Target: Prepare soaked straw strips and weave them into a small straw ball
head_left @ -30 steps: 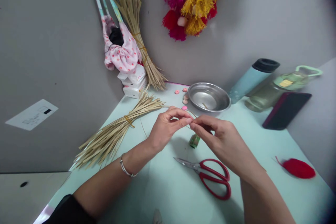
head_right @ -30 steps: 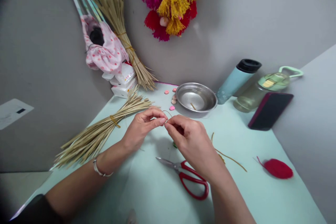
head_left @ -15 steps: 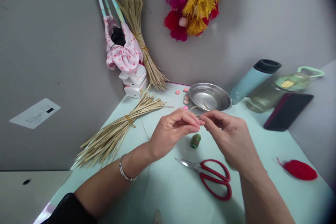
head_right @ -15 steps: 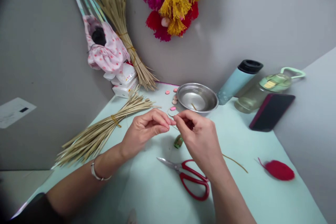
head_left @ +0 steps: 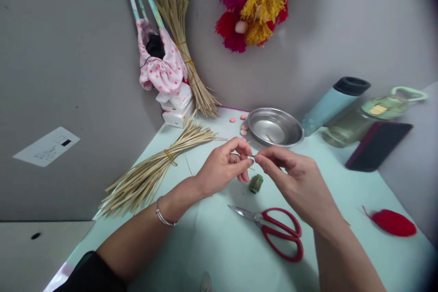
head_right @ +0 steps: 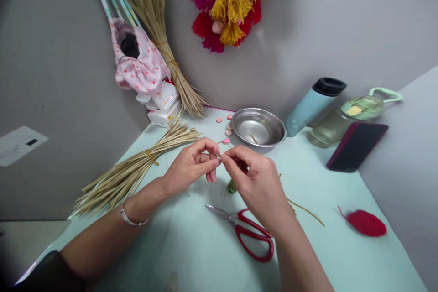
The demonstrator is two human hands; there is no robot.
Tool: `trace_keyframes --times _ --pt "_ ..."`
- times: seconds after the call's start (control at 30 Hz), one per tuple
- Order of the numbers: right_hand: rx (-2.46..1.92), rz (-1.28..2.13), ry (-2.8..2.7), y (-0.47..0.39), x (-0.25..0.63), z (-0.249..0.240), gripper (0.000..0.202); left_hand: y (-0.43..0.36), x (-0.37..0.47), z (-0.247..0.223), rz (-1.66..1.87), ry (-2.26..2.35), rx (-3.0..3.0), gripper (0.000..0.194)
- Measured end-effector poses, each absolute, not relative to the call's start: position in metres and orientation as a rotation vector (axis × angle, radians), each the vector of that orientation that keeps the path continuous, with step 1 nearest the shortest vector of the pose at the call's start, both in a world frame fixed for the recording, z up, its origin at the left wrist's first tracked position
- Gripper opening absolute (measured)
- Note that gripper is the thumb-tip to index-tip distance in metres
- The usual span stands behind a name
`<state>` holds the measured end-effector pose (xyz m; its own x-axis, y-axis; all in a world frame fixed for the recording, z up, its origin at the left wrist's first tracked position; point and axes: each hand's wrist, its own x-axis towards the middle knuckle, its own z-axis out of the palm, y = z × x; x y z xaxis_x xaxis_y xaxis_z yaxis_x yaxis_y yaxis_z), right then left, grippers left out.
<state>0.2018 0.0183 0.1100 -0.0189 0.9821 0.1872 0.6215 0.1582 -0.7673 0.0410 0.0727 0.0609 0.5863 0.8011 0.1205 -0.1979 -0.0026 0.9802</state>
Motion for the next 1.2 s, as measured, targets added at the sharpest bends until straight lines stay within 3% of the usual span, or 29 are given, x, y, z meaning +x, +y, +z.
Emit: trace_keyframes --times 0.23,0.33,0.67,0.9,1.2 --pt "-1.544 0.597 -1.871 0.017 0.198 0.108 0.023 0.079 0.036 0.061 0.853 0.654 1.630 0.020" --pt "-1.565 0.598 -1.874 0.017 0.200 0.108 0.024 0.083 0.032 0.065 0.852 0.647 1.702 0.012" --pt "-1.596 0.761 -1.803 0.017 0.203 0.112 0.028 0.076 0.041 0.060 1.030 0.635 1.385 0.012" --pt "-1.565 0.879 -1.741 0.020 0.204 0.110 0.029 0.071 0.042 0.061 1.163 0.773 1.653 0.006" --pt "-1.622 0.807 -1.636 0.022 0.207 0.108 0.028 0.070 0.041 0.066 1.201 0.575 1.397 0.008"
